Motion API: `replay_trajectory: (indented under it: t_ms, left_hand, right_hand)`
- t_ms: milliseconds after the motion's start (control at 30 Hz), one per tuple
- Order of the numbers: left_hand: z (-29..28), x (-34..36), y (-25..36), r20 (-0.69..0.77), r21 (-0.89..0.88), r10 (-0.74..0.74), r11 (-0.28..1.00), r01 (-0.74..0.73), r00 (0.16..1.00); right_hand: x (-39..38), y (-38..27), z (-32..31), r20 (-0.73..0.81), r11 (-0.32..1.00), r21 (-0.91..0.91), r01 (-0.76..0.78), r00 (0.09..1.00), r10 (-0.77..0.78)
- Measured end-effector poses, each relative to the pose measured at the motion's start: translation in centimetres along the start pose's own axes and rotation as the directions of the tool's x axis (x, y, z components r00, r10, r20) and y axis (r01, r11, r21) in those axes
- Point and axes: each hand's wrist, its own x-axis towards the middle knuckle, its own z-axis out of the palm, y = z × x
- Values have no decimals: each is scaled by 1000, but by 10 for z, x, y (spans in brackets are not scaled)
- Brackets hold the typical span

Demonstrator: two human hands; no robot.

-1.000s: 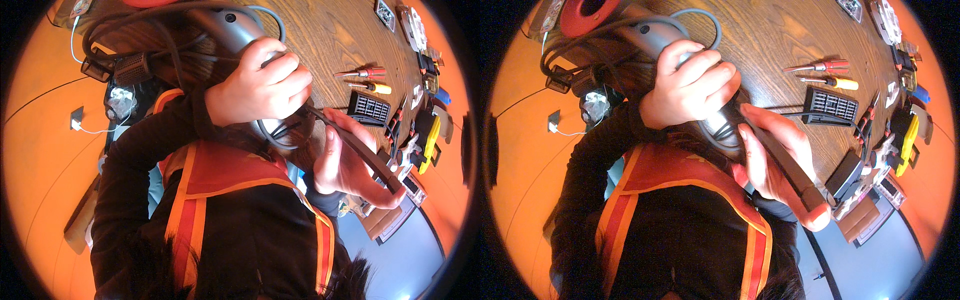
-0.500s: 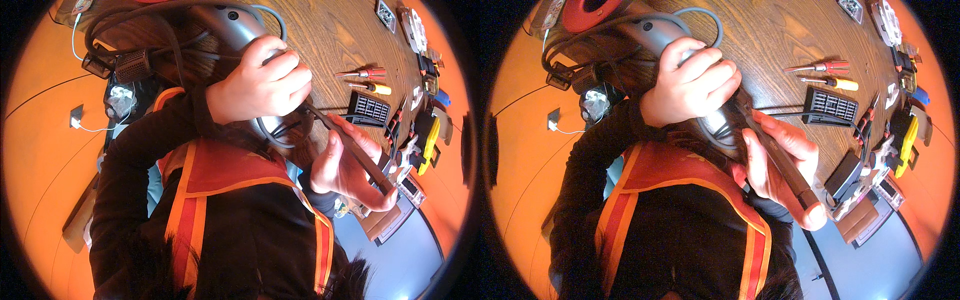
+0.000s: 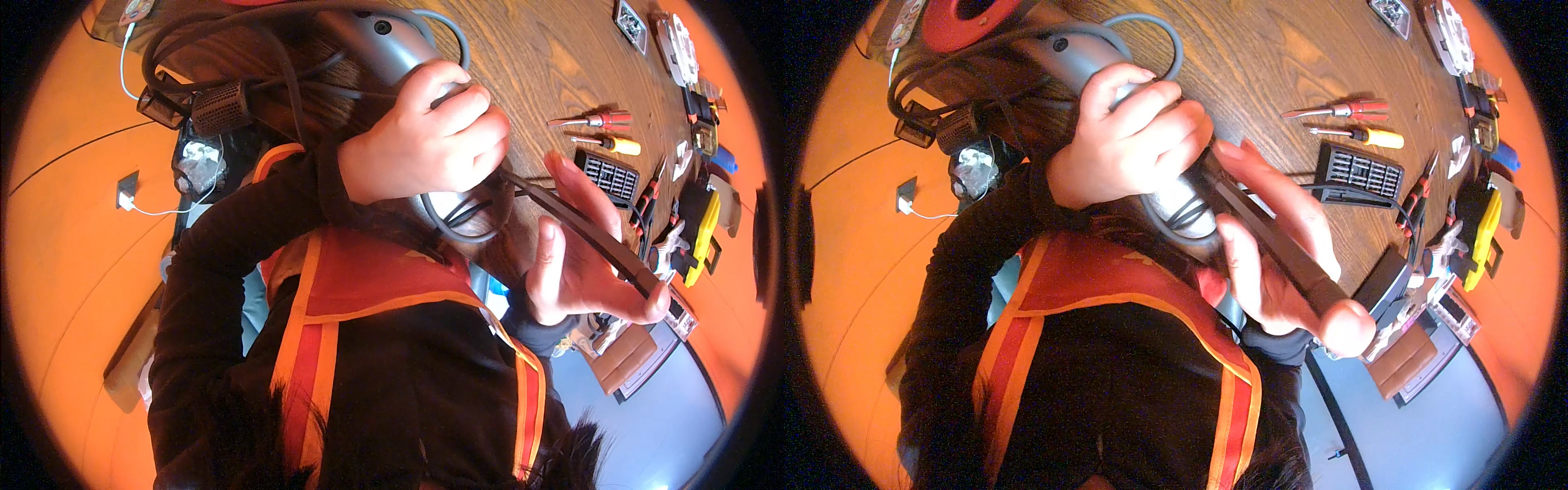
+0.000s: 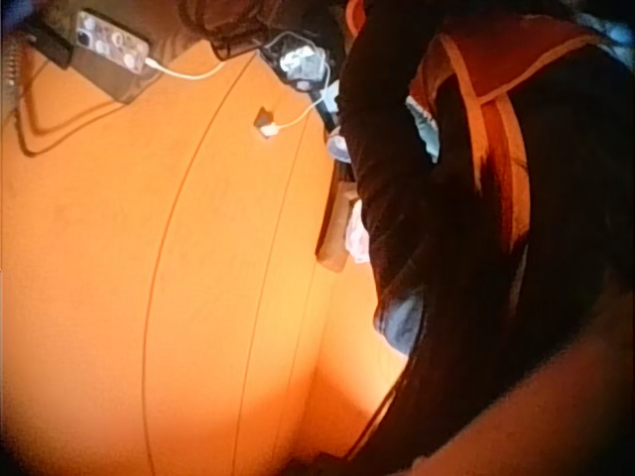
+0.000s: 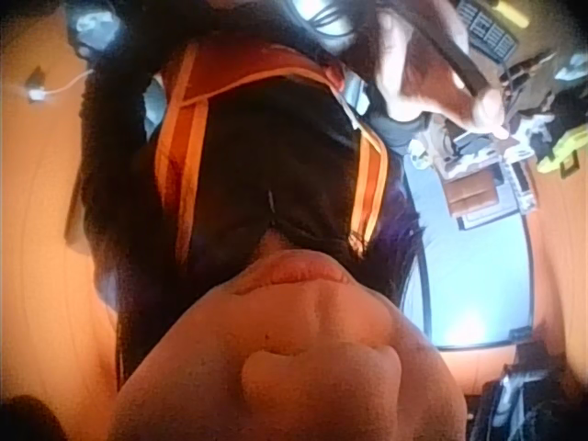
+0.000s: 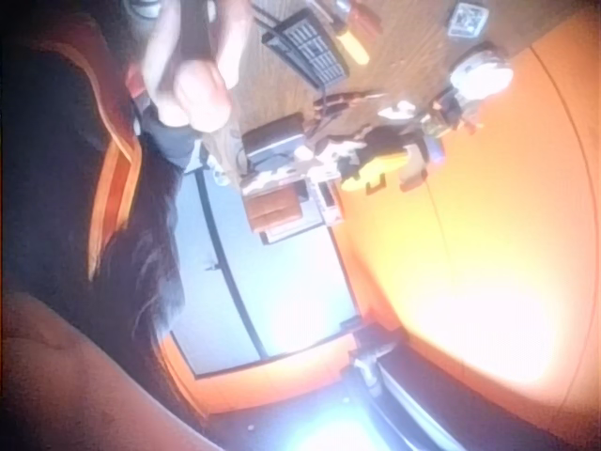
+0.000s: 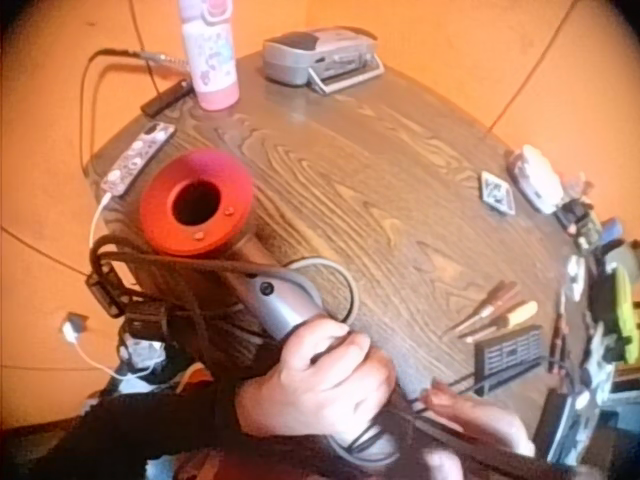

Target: The person uses tweezers to remove a small black plastic piece from the base of a hair dryer. They then use a screwdriver to pry and remove a black plastic ring from the same area. The person continues to use the screwdriver to adjust and remove parts from the hair dryer's base.

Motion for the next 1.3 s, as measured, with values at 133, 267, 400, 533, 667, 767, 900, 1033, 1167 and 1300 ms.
replay_trajectory:
  t_ms: [133,267,400,533,667,767,900,1033,1167,1300]
  left_hand:
    - [0,0,-1,-4,-30,19,999,-19,1000]
    - [0,1,-2,-14,-21,28,999,-28,1000]
    - [-2,0,0,-24,-42,11,999,-12,1000]
    - [0,1,-1,-36,-21,12,1000,-13,999]
    - [-1,0,-1,-4,-34,19,999,-19,1000]
    - [-1,0,-1,-3,-40,19,999,-19,1000]
    - [0,0,-2,-1,-32,40,999,-40,999]
    - [0,1,-1,17,-40,32,999,-31,999]
    - [0,1,-1,-4,-37,33,999,-33,999]
    - [0,1,-1,7,-37,36,999,-36,999]
  right_hand:
    - [1,-1,-2,15,1000,-12,8,1000,-8]
    - [1,0,-1,24,999,-37,19,1000,-18]
    - [3,-4,-8,136,992,-124,9,991,8]
    - [6,-5,-3,121,998,-60,8,993,0]
    - [7,-3,13,-124,989,148,31,992,-13]
    - [6,-9,11,-4,996,69,-53,999,53]
    - [7,-4,10,-12,1000,28,10,1000,-9]
    - [7,0,7,-10,999,29,27,1000,-27]
    - [8,0,5,-7,999,28,33,999,-33]
    - [6,2,8,-27,998,26,51,998,-50]
